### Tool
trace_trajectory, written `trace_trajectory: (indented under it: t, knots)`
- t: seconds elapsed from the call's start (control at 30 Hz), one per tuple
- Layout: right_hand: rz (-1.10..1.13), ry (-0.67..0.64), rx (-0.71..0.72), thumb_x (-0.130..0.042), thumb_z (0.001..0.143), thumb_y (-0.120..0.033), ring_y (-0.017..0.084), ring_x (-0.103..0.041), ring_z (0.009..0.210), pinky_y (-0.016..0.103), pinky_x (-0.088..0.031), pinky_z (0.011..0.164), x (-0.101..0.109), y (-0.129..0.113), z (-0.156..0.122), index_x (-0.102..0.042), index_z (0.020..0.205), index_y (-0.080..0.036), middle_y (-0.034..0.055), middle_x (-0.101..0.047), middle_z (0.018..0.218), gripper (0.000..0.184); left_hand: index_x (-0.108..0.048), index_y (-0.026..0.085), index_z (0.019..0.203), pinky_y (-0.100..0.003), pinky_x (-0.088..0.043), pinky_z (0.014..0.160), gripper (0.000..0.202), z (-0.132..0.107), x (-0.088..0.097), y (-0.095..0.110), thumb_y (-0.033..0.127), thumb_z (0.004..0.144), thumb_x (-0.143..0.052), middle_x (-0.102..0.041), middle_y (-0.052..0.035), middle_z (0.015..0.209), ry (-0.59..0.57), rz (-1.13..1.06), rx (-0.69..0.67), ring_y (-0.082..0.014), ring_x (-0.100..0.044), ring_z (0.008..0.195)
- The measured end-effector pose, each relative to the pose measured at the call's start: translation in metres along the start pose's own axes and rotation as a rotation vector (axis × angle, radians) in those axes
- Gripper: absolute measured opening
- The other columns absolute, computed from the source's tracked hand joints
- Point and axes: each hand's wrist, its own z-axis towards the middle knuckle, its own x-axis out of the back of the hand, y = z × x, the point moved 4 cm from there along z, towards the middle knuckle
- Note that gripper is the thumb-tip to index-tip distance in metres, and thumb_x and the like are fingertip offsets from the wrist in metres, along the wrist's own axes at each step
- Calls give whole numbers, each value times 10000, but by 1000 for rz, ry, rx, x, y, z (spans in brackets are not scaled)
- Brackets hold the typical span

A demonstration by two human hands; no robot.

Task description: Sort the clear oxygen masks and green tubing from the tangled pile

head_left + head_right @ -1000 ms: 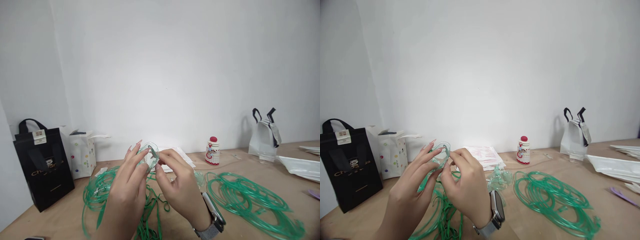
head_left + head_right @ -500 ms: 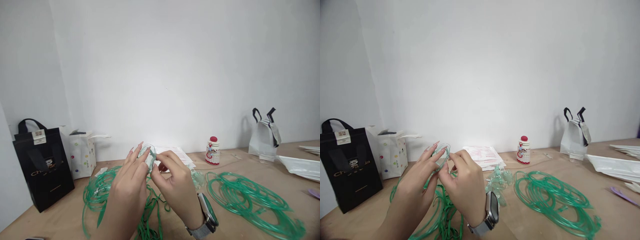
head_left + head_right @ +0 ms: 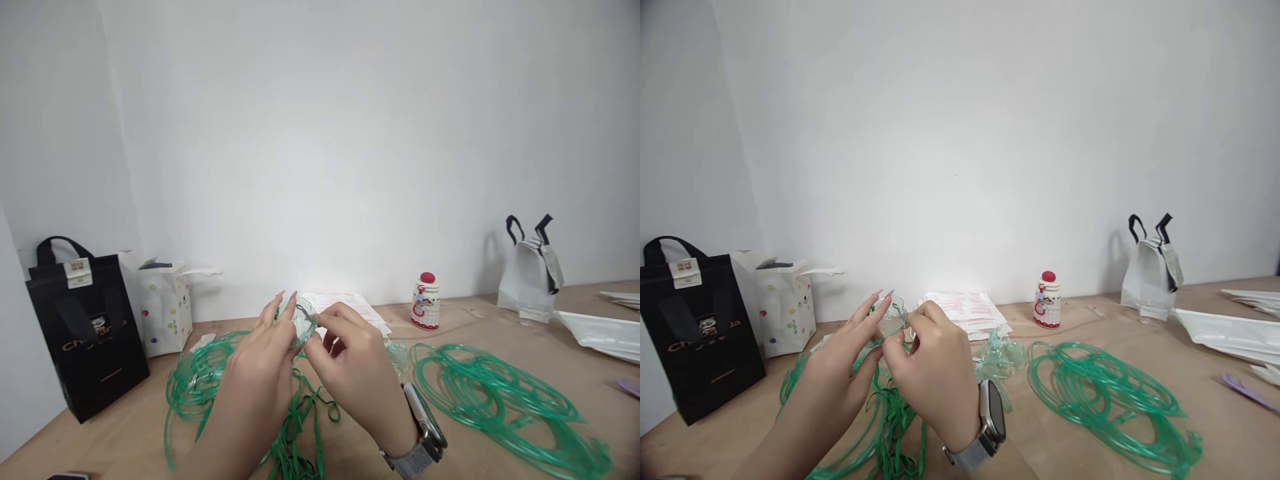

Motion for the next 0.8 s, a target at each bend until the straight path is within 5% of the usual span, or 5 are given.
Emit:
trace_trajectory:
  t: [0.2,0.43,0.63,0.8]
  knots:
    - [8,-42,71,-491,778,-131,126,-498,598,246,-413,544,3,-3,0,-610,747,-179,15,-541,730,132,-330,197,1357,-308,-490,885,511,1,3,-4,106,857,-385,-479,-103,1355,-22,-158,118,-199,-354,1291]
    - [30,-16,252,-503,839,-223,171,-548,787,274,-451,649,13,-5,0,-605,960,-168,55,-590,867,167,-398,249,1277,-389,-440,958,406,2,7,-1,246,873,-446,-479,-60,1358,25,-316,302,-192,-424,1251]
    - [-139,52,185,-367,923,-391,163,-511,653,266,-371,544,6,1,4,-494,775,-187,27,-545,741,282,-463,257,1159,-364,-429,970,296,0,5,9,199,870,-438,-496,-52,1344,8,-334,202,-184,-390,1274]
    - [-174,57,196,-265,958,-336,139,-477,571,247,-317,509,-7,6,7,-408,736,-209,-7,-500,666,293,-462,221,1173,-332,-474,914,316,0,0,13,196,858,-459,-560,-77,1279,34,-248,192,-190,-470,1214]
